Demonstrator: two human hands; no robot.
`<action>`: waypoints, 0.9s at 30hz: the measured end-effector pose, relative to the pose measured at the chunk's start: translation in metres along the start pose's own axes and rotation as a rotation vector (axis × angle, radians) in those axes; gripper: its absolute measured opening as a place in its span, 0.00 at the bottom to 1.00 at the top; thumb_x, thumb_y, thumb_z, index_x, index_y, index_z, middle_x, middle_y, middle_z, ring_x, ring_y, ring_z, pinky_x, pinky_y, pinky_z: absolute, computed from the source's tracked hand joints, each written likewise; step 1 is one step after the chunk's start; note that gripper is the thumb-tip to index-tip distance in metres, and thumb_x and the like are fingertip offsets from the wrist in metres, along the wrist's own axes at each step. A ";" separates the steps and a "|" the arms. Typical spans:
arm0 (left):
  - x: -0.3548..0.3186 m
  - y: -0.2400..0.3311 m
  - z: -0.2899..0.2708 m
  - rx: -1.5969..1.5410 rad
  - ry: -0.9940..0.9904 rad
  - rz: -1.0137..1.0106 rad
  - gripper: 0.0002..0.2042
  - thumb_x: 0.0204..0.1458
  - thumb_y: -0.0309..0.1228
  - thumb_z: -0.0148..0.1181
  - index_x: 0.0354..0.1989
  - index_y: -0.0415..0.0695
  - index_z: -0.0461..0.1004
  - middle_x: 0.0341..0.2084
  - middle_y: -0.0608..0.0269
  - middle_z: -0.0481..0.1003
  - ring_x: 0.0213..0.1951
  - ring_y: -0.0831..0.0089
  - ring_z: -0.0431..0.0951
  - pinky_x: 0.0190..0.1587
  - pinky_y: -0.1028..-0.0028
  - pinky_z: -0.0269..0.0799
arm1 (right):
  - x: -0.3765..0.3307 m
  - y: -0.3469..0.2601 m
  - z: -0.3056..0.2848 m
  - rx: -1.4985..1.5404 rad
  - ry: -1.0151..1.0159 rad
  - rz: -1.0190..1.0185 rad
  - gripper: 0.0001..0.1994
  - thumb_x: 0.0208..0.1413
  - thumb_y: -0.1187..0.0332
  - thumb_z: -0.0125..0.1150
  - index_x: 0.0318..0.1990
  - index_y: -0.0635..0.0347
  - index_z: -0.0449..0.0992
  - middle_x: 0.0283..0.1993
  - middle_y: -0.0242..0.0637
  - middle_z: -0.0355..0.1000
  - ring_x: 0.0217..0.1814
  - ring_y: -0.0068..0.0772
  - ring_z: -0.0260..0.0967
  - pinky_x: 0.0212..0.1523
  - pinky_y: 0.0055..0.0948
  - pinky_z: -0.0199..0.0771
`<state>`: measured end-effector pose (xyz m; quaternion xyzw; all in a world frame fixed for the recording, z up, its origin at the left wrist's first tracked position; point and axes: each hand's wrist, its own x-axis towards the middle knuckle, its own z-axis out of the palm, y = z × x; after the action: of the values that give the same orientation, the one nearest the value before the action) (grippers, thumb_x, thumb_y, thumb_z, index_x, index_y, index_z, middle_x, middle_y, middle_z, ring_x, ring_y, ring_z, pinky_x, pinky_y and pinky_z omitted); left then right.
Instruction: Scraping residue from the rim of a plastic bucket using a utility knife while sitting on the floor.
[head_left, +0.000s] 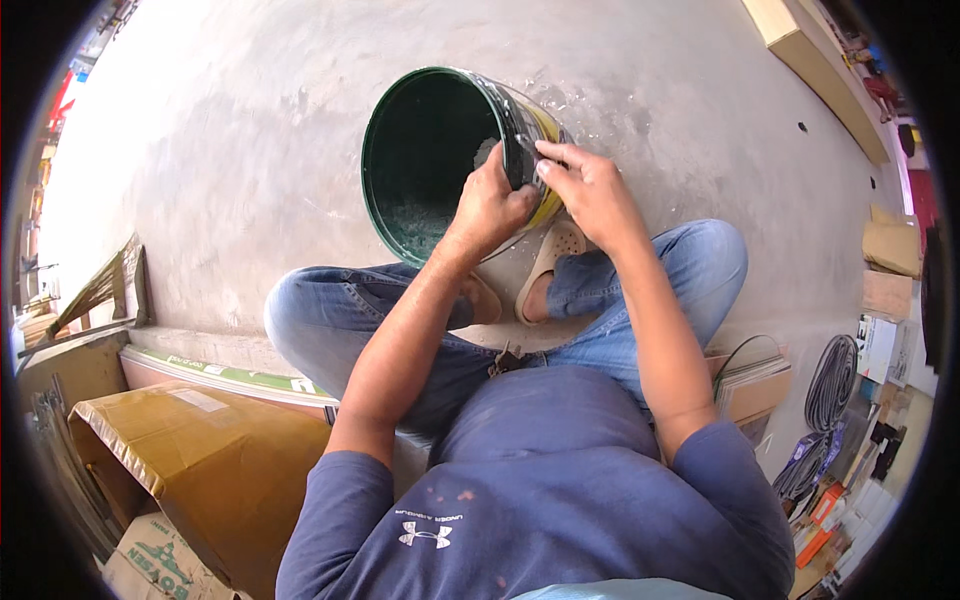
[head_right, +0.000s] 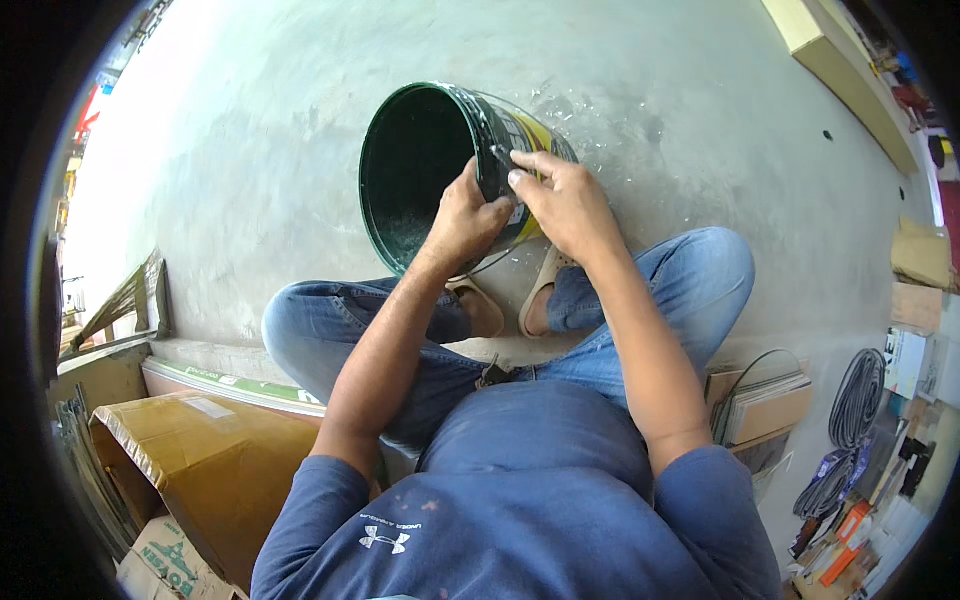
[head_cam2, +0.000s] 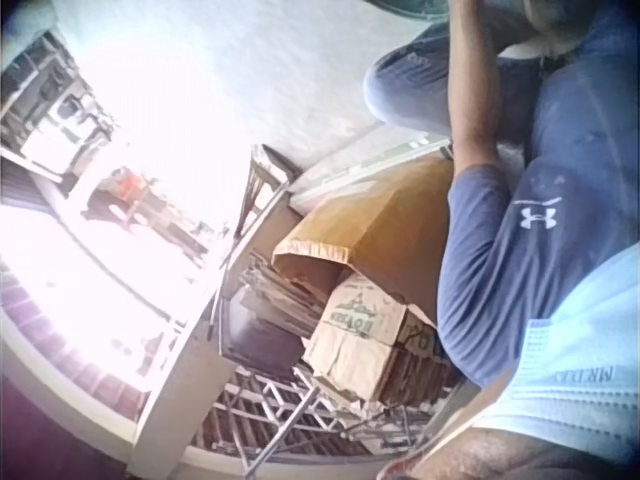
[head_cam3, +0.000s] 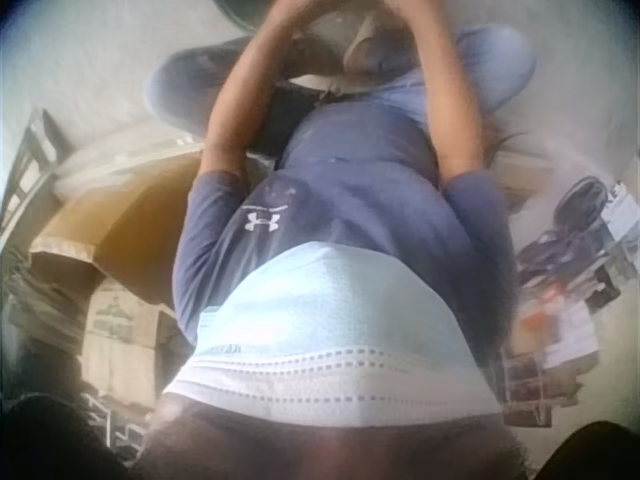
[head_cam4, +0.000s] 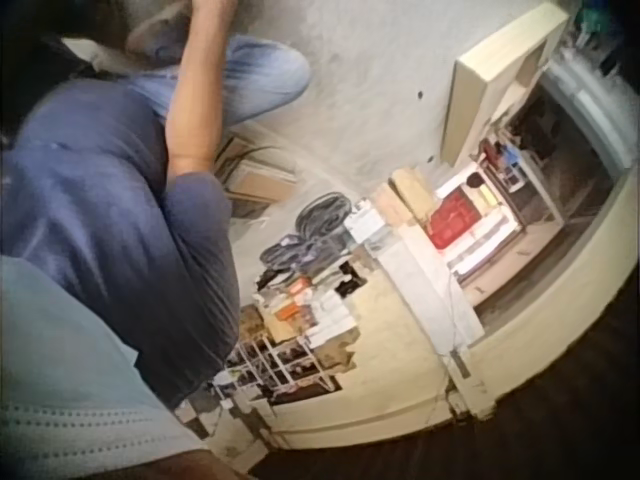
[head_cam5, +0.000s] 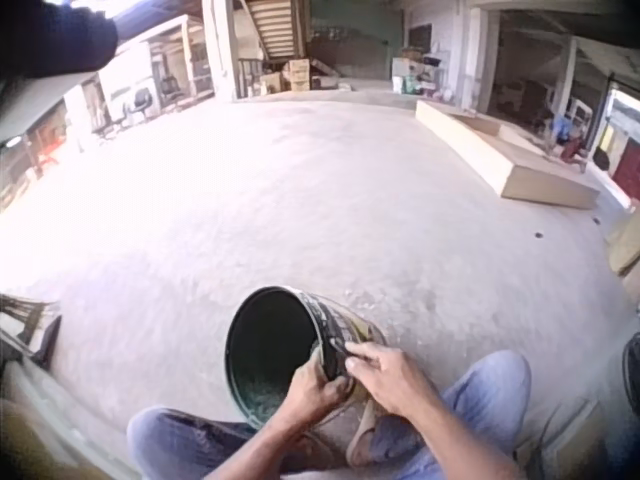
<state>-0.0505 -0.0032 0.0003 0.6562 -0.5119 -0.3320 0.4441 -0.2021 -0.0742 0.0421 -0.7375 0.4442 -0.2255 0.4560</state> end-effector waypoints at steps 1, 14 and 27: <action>0.002 0.005 -0.002 0.019 -0.008 -0.048 0.24 0.51 0.28 0.63 0.57 0.33 0.70 0.41 0.35 0.81 0.49 0.42 0.83 0.52 0.54 0.77 | -0.009 -0.008 0.001 0.065 0.005 0.065 0.20 0.62 0.62 0.64 0.58 0.62 0.81 0.50 0.56 0.82 0.48 0.40 0.83 0.54 0.35 0.78; 0.001 0.007 -0.004 0.033 -0.103 -0.093 0.23 0.51 0.29 0.65 0.56 0.34 0.71 0.42 0.36 0.81 0.48 0.46 0.84 0.52 0.57 0.77 | -0.011 -0.005 -0.001 0.133 -0.017 0.125 0.21 0.63 0.60 0.60 0.59 0.64 0.80 0.58 0.58 0.78 0.61 0.55 0.77 0.63 0.40 0.74; 0.004 0.007 -0.018 0.039 -0.110 -0.112 0.22 0.49 0.29 0.64 0.53 0.35 0.74 0.37 0.44 0.82 0.41 0.57 0.84 0.47 0.61 0.78 | -0.010 -0.012 0.008 0.041 0.018 0.080 0.22 0.63 0.58 0.62 0.59 0.62 0.80 0.57 0.57 0.79 0.60 0.53 0.79 0.62 0.40 0.76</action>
<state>-0.0361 -0.0034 0.0132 0.6731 -0.5041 -0.3819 0.3833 -0.1963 -0.0597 0.0493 -0.7076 0.4726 -0.2227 0.4757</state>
